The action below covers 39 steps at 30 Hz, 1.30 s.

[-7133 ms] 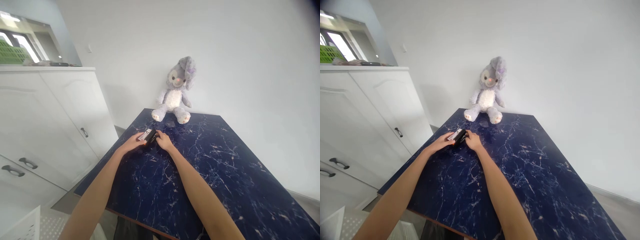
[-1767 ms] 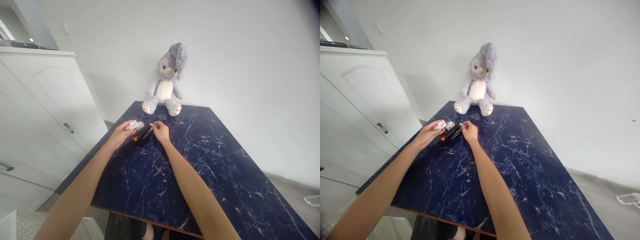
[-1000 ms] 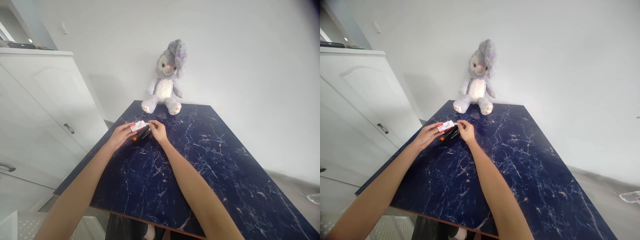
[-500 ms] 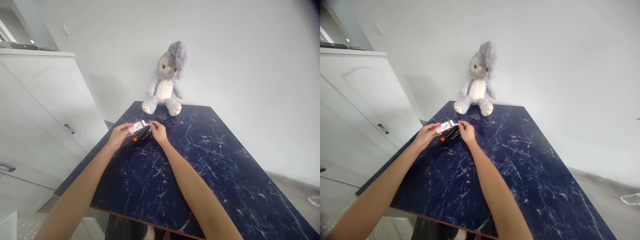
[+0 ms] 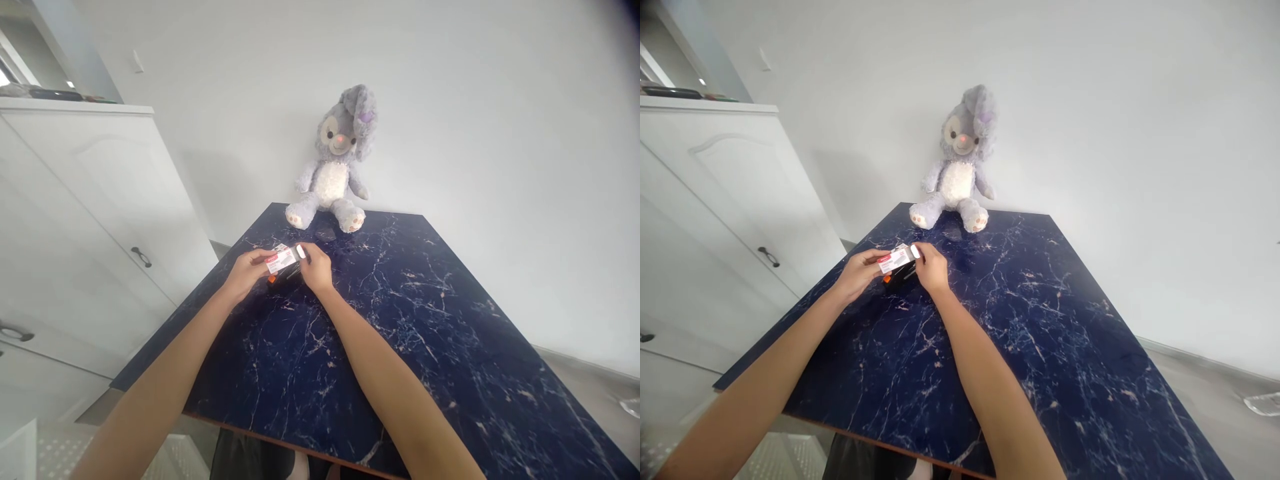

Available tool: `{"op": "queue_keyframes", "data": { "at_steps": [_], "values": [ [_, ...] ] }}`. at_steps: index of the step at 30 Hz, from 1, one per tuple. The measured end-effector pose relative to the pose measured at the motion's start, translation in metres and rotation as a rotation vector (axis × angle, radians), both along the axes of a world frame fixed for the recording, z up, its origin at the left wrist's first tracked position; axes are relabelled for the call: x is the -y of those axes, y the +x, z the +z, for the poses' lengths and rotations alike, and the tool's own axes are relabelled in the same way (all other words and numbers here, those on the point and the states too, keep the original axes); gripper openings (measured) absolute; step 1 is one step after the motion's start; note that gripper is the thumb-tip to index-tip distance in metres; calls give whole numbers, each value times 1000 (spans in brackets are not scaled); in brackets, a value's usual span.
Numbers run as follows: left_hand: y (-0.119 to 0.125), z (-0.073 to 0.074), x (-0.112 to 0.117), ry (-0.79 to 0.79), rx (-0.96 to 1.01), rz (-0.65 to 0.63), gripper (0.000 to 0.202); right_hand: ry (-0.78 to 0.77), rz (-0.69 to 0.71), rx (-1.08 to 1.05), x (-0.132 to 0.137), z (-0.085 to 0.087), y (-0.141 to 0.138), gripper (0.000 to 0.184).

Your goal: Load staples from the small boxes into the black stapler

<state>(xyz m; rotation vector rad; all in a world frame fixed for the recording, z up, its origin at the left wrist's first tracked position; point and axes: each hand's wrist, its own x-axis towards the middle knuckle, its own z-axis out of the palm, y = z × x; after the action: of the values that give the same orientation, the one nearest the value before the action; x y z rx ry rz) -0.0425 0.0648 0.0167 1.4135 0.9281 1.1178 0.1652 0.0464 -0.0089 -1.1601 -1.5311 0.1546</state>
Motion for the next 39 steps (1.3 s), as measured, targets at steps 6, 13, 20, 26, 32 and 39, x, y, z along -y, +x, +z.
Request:
{"op": "queue_keyframes", "data": {
  "at_steps": [6,13,20,26,32,39],
  "values": [
    [-2,3,-3,2,23,82,48,23,-152,-165,4,5,5,32],
    [0,1,0,23,16,34,47,79,7,-84,9,5,-7,30],
    [0,-4,-2,-21,60,-16,45,-87,11,-184,3,5,-10,33],
    [1,-6,-4,-71,163,-17,43,-3,70,-246,7,5,-28,34],
    [0,0,0,-108,258,-88,40,-69,12,-184,13,7,-36,43],
    [2,10,9,-56,257,-188,42,-97,36,-299,16,10,-31,35]
  ]
}}
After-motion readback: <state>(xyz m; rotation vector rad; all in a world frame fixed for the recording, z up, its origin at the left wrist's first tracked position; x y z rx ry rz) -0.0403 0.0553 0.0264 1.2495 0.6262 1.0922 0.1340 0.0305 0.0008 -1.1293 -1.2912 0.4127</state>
